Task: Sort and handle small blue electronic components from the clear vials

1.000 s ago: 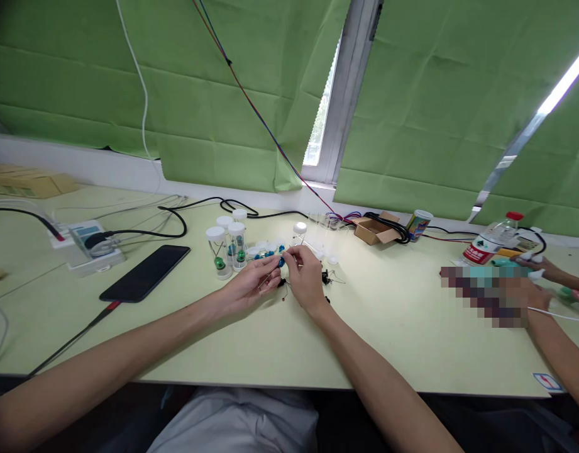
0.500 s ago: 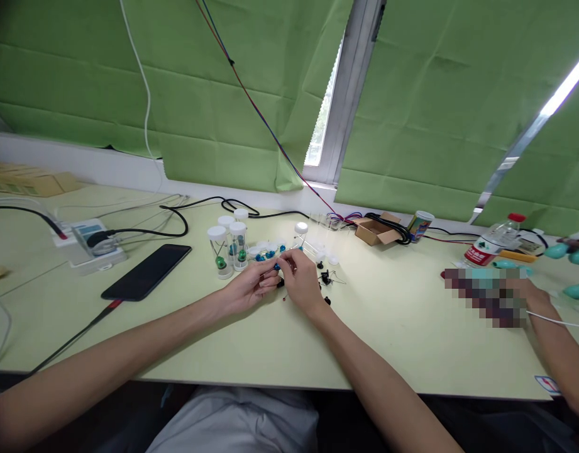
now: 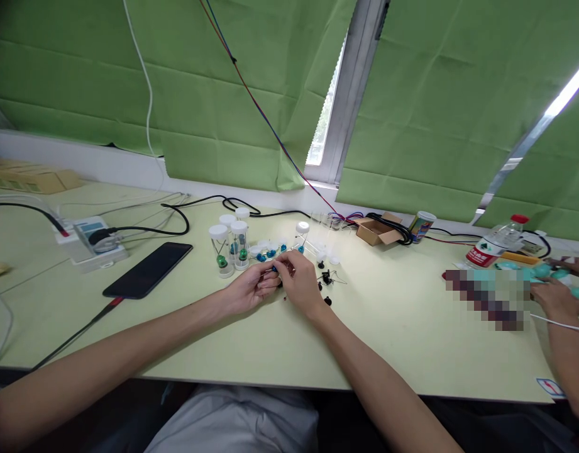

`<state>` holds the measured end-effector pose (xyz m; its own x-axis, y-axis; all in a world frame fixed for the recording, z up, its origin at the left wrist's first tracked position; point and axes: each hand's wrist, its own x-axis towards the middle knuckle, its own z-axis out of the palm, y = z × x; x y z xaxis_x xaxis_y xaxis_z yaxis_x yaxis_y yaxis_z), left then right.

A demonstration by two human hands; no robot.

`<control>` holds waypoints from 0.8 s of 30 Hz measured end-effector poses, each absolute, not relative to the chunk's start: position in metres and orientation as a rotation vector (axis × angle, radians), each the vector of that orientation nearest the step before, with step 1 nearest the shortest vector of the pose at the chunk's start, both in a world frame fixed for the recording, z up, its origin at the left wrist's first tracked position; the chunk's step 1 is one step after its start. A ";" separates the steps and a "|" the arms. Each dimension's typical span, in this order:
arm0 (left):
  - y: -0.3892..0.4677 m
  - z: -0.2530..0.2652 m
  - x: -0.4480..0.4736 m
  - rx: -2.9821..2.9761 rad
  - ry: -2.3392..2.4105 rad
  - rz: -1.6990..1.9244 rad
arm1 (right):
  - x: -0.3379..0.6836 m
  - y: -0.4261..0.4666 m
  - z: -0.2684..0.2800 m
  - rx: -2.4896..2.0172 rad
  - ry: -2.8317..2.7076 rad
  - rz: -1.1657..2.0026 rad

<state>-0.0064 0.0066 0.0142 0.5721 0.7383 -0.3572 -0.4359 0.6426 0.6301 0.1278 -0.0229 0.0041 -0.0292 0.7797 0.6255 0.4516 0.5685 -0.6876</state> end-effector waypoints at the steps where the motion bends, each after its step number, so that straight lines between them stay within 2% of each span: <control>1: 0.006 0.014 -0.006 0.510 0.647 0.726 | 0.128 -0.023 0.004 -1.041 -1.669 0.360; 24: 0.006 0.013 -0.004 0.437 0.604 0.738 | 0.129 -0.021 0.001 -1.046 -1.683 0.358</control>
<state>-0.0044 0.0056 0.0126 0.5853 0.7304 -0.3519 -0.4900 0.6645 0.5642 0.1287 -0.0209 0.0006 -0.0428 0.7810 0.6231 0.4597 0.5692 -0.6817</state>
